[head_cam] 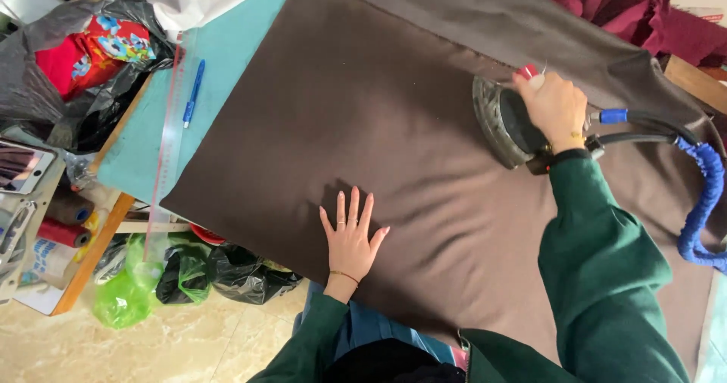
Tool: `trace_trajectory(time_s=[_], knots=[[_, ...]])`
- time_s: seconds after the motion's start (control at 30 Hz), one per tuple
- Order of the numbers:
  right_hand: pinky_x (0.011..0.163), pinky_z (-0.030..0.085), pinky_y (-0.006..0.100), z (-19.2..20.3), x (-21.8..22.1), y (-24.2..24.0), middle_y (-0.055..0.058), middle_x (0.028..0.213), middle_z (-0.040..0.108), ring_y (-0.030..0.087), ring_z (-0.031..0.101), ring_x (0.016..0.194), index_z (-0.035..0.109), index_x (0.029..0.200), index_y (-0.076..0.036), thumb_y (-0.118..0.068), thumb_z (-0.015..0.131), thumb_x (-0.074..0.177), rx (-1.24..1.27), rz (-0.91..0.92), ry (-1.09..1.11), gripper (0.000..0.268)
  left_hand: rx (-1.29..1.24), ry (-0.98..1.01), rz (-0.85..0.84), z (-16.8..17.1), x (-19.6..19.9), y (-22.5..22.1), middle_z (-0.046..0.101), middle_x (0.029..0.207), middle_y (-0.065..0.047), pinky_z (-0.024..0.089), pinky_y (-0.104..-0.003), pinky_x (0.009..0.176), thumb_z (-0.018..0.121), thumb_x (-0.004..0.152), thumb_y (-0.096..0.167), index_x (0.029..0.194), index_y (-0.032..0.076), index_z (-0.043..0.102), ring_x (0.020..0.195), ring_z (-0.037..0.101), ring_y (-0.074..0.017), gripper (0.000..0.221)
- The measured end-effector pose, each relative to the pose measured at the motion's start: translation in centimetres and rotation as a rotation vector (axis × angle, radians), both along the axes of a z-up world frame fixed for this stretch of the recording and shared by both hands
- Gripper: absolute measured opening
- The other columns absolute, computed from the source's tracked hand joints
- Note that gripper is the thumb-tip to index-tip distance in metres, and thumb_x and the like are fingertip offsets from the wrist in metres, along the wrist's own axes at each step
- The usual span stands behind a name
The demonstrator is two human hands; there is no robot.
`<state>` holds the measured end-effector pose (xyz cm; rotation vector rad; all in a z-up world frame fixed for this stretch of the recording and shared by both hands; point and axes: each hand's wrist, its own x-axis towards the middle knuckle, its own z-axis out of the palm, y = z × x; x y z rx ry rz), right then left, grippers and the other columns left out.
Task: Ironing a large piece of brown fabric on a work table, smoothing and repositioning it as needed.
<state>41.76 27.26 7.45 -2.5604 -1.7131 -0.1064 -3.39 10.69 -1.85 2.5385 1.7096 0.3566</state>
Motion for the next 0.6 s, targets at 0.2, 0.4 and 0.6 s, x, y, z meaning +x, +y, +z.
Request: trace_trajectory(time_s=[0.2, 0.4, 0.6], knots=[[0.085, 0.053, 0.06, 2.6, -2.4, -1.7, 0.034, 0.1, 0.074, 0.054, 0.069, 0.103, 0.072, 0.11, 0.003, -0.08, 0.051, 0.109, -0.031, -0.009, 0.129, 0.085, 0.085, -0.039, -0.062, 0.4, 0.5, -0.5, 0.025, 0.169, -0.018, 0.017, -0.075, 0.114, 0.044, 0.097, 0.066, 0.162, 0.022, 0.032, 0.155, 0.022, -0.0407, 0.079], [0.056, 0.053, 0.055, 4.1, -8.7, -11.0, 0.018, 0.092, 0.063, 0.048, 0.068, 0.075, 0.065, 0.122, -0.032, -0.047, 0.054, 0.104, -0.092, 0.25, -0.196, 0.026, 0.067, -0.156, -0.693, 5.5, 4.5, -9.1, 0.05, 0.156, -0.01, 0.035, -0.07, 0.105, 0.073, 0.075, 0.057, 0.138, 0.022, 0.057, 0.142, 0.045, -0.0353, 0.074], [0.053, 0.052, 0.048, 2.7, -14.6, -21.8, 0.014, 0.062, 0.065, 0.04, 0.069, 0.06, 0.056, 0.093, -0.013, -0.071, 0.052, 0.1, -0.077, 0.0, -0.128, 0.059, -0.52, -0.19, -0.957, 1.8, 3.2, -12.0, 0.019, 0.169, -0.024, 0.006, -0.081, 0.112, 0.067, 0.09, 0.05, 0.147, 0.014, 0.053, 0.156, 0.007, -0.0484, 0.069]])
